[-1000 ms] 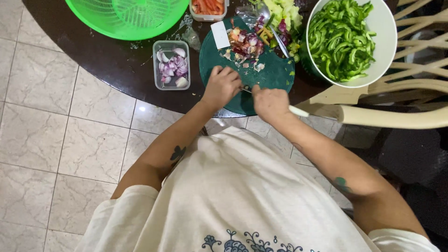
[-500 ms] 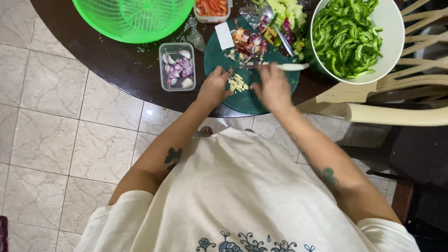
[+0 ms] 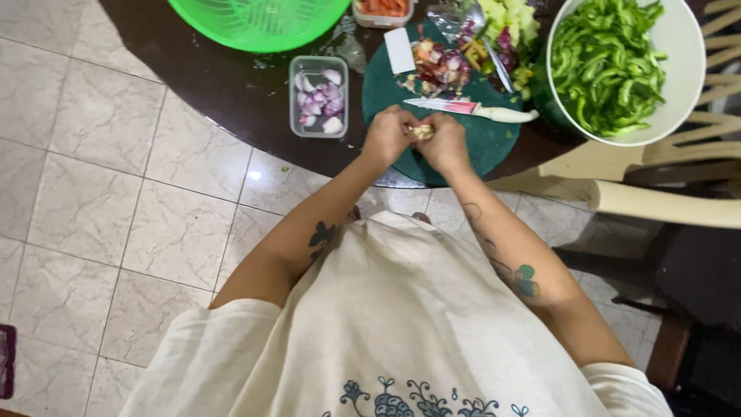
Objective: Peel and chop garlic and prepare other vegetables on a cutting board at a table.
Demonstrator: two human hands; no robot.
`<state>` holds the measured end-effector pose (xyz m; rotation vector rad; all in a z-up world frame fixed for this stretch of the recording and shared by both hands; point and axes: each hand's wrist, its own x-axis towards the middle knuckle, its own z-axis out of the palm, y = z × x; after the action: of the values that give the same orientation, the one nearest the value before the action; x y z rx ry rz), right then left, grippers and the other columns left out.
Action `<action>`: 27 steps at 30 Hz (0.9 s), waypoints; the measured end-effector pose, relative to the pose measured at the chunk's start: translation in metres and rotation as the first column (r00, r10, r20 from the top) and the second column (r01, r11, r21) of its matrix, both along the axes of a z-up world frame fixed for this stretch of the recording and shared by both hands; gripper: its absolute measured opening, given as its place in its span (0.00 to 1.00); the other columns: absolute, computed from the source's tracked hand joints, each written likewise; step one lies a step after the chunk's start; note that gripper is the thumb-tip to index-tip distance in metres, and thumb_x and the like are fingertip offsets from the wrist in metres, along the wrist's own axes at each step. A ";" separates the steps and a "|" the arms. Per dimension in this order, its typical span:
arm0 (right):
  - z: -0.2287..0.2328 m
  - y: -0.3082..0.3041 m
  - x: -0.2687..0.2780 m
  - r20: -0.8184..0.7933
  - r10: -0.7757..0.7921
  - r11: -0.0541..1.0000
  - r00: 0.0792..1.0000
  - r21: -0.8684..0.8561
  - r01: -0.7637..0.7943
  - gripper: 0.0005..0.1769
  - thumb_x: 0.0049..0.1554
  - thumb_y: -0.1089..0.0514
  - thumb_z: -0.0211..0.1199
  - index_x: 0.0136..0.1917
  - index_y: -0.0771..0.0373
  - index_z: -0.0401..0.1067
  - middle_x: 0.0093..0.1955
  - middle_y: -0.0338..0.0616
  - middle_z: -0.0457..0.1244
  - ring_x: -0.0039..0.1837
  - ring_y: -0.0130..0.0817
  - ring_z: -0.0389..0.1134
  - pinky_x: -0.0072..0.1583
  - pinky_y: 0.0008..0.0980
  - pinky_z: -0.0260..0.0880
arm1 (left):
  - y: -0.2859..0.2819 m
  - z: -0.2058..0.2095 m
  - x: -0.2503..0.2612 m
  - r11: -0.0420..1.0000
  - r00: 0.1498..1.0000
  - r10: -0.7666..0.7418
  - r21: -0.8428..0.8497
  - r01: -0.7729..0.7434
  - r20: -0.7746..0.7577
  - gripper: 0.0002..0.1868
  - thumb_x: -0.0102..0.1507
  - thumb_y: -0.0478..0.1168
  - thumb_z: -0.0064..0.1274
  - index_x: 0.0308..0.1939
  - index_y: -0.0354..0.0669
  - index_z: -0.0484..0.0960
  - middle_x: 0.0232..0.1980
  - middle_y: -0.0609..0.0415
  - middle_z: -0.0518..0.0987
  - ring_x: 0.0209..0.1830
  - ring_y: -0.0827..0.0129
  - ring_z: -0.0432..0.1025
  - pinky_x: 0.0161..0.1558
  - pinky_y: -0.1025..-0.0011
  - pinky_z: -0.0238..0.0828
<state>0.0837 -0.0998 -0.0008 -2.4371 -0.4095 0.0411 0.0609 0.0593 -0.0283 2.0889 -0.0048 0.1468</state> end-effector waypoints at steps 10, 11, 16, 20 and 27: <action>0.026 0.074 0.033 -0.609 0.239 0.888 0.757 0.452 0.084 0.17 0.49 0.70 0.75 0.51 0.72 0.73 0.42 0.48 0.71 0.40 0.35 0.74 0.40 0.29 0.77 | 0.087 0.040 -0.005 0.936 0.960 0.034 -0.328 -0.128 -0.277 0.13 0.50 0.32 0.69 0.39 0.37 0.87 0.33 0.51 0.86 0.29 0.74 0.79 0.32 0.72 0.79; 0.031 0.096 0.030 -0.631 0.281 0.879 0.723 0.472 0.070 0.17 0.49 0.69 0.75 0.50 0.70 0.73 0.42 0.46 0.71 0.41 0.34 0.75 0.40 0.29 0.78 | 0.111 0.054 -0.015 0.966 0.970 0.082 -0.221 -0.134 -0.228 0.14 0.49 0.33 0.71 0.38 0.37 0.87 0.34 0.49 0.86 0.31 0.72 0.81 0.34 0.71 0.79; 0.046 0.176 0.018 -0.607 0.280 0.943 0.744 0.319 -0.094 0.18 0.44 0.67 0.79 0.48 0.67 0.78 0.44 0.46 0.71 0.42 0.32 0.73 0.41 0.32 0.78 | 0.176 0.068 -0.033 0.966 0.962 0.195 0.209 -0.154 -0.190 0.13 0.49 0.35 0.70 0.39 0.44 0.90 0.36 0.42 0.85 0.35 0.57 0.82 0.42 0.63 0.79; 0.031 0.185 0.033 -0.479 0.349 0.919 0.805 0.007 -0.393 0.20 0.48 0.66 0.70 0.53 0.52 0.83 0.43 0.46 0.73 0.42 0.32 0.74 0.48 0.35 0.76 | 0.182 0.076 -0.030 0.896 0.929 0.183 0.444 -0.022 -0.322 0.09 0.55 0.35 0.63 0.39 0.51 0.90 0.41 0.40 0.83 0.43 0.47 0.78 0.46 0.54 0.75; 0.051 0.118 0.063 -0.590 0.269 0.963 0.761 0.183 -0.198 0.06 0.51 0.64 0.71 0.44 0.63 0.80 0.38 0.42 0.72 0.38 0.26 0.73 0.41 0.32 0.76 | 0.156 0.074 -0.024 0.987 0.999 -0.033 0.155 0.033 -0.002 0.08 0.54 0.34 0.63 0.36 0.44 0.88 0.40 0.45 0.84 0.40 0.51 0.80 0.44 0.58 0.77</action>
<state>0.1469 0.0185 0.0501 -2.0921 -0.3969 0.8750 0.0365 0.2153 0.0452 2.2430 -0.0529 0.1302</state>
